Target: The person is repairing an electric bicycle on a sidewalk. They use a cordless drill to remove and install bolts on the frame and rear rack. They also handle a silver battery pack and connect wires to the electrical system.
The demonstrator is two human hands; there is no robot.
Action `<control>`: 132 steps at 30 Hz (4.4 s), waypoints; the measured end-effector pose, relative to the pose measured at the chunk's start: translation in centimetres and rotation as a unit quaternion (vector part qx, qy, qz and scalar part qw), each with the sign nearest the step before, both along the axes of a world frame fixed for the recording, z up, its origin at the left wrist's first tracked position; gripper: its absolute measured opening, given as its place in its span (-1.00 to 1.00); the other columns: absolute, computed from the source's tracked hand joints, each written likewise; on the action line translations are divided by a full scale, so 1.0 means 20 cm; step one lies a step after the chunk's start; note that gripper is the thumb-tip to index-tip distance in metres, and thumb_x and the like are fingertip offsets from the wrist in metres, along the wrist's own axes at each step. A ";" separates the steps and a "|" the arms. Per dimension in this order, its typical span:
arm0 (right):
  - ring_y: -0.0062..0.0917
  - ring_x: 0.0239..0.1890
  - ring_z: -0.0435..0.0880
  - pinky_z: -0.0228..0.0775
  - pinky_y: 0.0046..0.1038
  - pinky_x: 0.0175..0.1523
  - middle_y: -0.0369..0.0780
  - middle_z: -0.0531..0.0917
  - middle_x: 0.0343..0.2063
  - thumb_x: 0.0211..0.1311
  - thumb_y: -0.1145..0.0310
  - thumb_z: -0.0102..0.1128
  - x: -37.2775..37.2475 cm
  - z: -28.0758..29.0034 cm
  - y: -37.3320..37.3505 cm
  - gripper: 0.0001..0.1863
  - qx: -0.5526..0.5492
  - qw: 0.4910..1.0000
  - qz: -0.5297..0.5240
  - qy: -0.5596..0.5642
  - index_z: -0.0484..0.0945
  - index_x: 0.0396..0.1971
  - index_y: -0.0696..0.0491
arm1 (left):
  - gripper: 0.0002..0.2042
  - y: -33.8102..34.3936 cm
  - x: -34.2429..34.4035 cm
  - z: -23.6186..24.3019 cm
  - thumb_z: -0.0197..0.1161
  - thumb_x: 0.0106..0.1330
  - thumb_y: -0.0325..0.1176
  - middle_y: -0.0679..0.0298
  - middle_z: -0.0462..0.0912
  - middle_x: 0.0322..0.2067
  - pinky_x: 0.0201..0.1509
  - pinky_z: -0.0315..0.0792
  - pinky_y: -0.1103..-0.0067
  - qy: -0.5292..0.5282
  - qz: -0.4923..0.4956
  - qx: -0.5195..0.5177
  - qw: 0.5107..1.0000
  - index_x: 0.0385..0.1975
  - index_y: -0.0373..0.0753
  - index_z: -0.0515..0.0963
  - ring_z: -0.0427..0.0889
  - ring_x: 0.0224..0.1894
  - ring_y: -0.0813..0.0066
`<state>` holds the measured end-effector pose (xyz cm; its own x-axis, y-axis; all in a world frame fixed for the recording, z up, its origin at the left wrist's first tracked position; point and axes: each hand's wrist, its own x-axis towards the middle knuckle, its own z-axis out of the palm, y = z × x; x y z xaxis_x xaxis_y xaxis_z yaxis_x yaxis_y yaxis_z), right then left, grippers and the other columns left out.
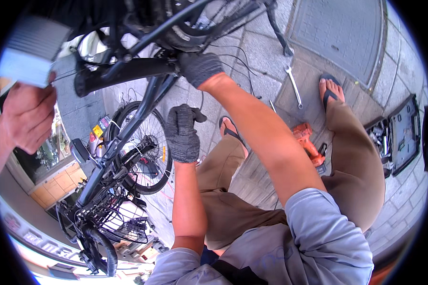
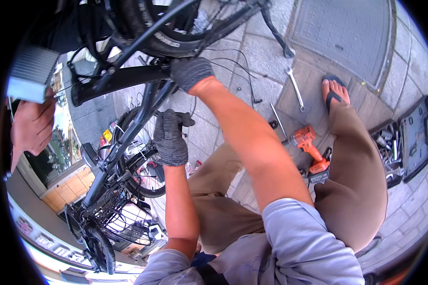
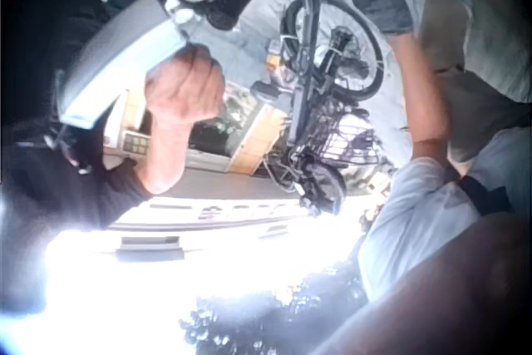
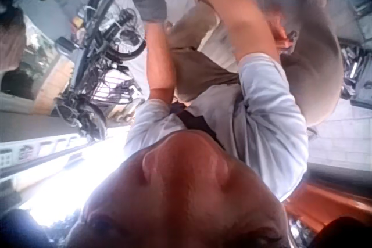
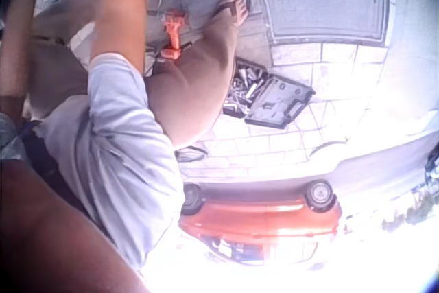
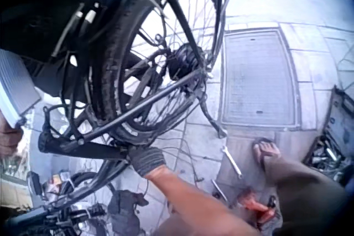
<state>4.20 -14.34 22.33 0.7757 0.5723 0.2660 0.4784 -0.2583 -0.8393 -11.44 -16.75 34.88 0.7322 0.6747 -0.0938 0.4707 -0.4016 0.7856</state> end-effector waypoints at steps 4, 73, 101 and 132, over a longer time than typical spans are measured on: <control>-0.12 -0.36 0.78 0.59 -0.06 -0.31 -0.05 0.75 -0.44 0.21 0.29 0.09 0.00 0.03 0.00 -0.80 -0.003 0.999 -0.005 0.035 0.65 -0.33 0.03 | -0.63 0.03 -0.03 -0.06 0.09 0.53 -0.07 0.19 0.69 -0.47 -0.12 0.46 0.46 0.016 -0.035 0.033 0.999 -0.35 -0.30 0.50 0.63 -0.37 0.44; -0.57 -0.43 0.64 0.50 -0.48 -0.28 -0.23 0.74 -0.41 0.39 0.24 0.21 -0.17 0.01 -0.20 -0.60 0.230 0.732 0.119 0.630 0.63 0.11 0.12 | -0.61 0.48 0.15 -0.42 0.23 0.46 -0.16 0.36 0.61 0.09 0.08 0.45 0.44 -0.064 0.103 -0.258 0.959 0.20 -0.15 0.53 0.53 0.08 0.51; -0.59 -0.35 0.67 0.56 -0.48 -0.19 -0.22 0.76 -0.18 0.28 0.46 0.28 0.21 -0.10 -0.25 -0.66 0.214 0.794 0.187 0.537 0.67 0.06 0.12 | -0.29 0.31 0.39 -0.55 0.14 0.42 -0.43 0.28 0.54 0.01 -0.17 0.53 0.33 -0.197 0.146 -0.233 0.941 0.53 0.08 0.01 0.54 -0.25 0.50; -0.42 -0.07 0.72 0.53 -0.36 0.07 -0.11 0.76 -0.10 0.30 0.27 0.20 -0.04 -0.11 0.11 -0.66 0.240 0.832 0.091 0.493 0.70 -0.01 0.10 | -0.59 0.31 0.39 -0.40 0.10 0.48 -0.31 0.24 0.66 -0.07 -0.23 0.49 0.59 -0.108 0.139 -0.017 0.984 0.27 -0.32 0.46 0.59 -0.22 0.56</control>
<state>3.39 -12.05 20.06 0.6646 0.7152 -0.2162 -0.5083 0.2207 -0.8324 -3.58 -10.58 26.84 0.5249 0.8510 0.0179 0.3790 -0.2526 0.8903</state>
